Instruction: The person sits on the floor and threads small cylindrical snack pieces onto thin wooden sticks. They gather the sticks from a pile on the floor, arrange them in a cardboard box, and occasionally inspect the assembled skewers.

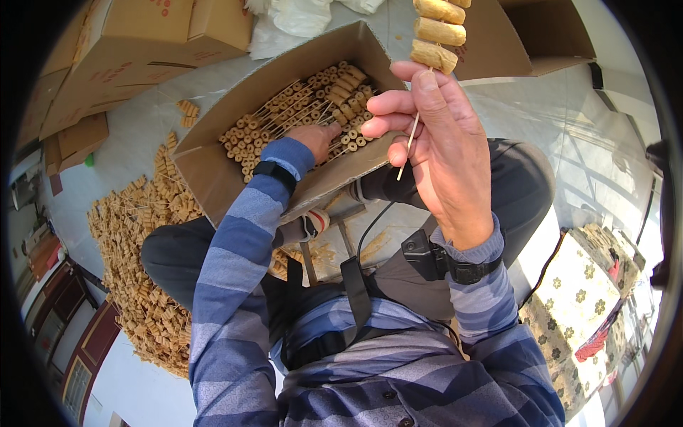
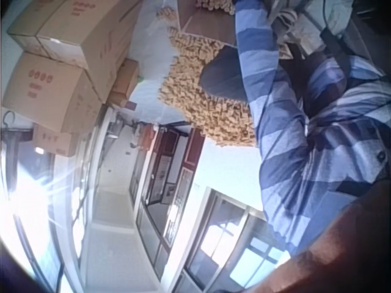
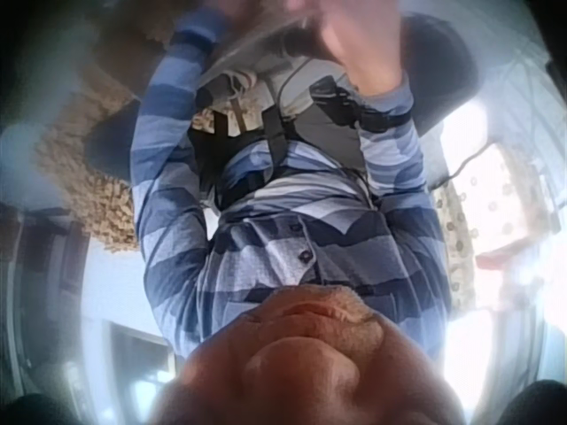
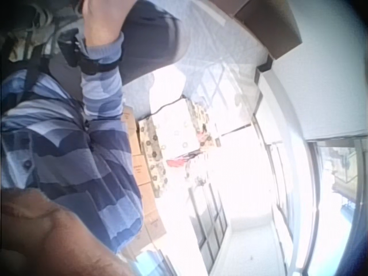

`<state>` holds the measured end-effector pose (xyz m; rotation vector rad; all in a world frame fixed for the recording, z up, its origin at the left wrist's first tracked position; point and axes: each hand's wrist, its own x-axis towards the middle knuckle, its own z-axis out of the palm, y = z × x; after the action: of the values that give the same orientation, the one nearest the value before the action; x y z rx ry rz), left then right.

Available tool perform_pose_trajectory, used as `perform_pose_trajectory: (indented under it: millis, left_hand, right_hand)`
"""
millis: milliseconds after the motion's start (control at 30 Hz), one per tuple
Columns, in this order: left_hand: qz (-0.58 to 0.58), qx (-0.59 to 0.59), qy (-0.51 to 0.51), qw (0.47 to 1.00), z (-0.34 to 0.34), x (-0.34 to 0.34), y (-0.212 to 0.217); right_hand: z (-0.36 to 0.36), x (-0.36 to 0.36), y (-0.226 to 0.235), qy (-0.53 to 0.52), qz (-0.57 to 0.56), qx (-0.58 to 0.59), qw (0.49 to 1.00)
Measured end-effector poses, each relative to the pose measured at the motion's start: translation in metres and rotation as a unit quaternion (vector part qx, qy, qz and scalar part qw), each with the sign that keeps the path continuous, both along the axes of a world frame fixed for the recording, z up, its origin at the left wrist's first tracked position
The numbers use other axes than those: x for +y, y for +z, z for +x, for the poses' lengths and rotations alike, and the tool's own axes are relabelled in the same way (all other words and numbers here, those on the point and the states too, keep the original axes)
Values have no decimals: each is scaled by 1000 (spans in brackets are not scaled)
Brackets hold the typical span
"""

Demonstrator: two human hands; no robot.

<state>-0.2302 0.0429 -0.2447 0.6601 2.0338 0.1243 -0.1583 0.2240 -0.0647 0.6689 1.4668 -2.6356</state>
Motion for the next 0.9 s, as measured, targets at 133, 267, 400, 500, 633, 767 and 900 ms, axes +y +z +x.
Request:
perform_pose_trajectory:
  millis: [133, 267, 400, 500, 633, 767, 900]
  left_hand:
    - [6, 8, -12, 1000, 6, -6, -9]
    - [23, 13, 16, 1000, 10, -11, -18]
    - [36, 42, 2, 998, 14, -17, -24]
    - [42, 34, 9, 999, 17, -22, -18]
    - [165, 42, 216, 962, 9, -22, 19]
    - [494, -218, 534, 650, -7, -9, 84]
    - [567, -311, 515, 562, -4, 1, 139]
  right_hand:
    - [1, 2, 0, 11, 7, -9, 1000]
    - [2, 0, -3, 25, -5, -31, 999]
    - [6, 0, -7, 36, 2, -38, 999]
    - [10, 2, -9, 57, 1, -63, 996]
    - [17, -8, -14, 117, 2, -114, 987]
    - [24, -22, -15, 178, 27, -123, 976]
    - [29, -34, -11, 210, 55, -118, 969]
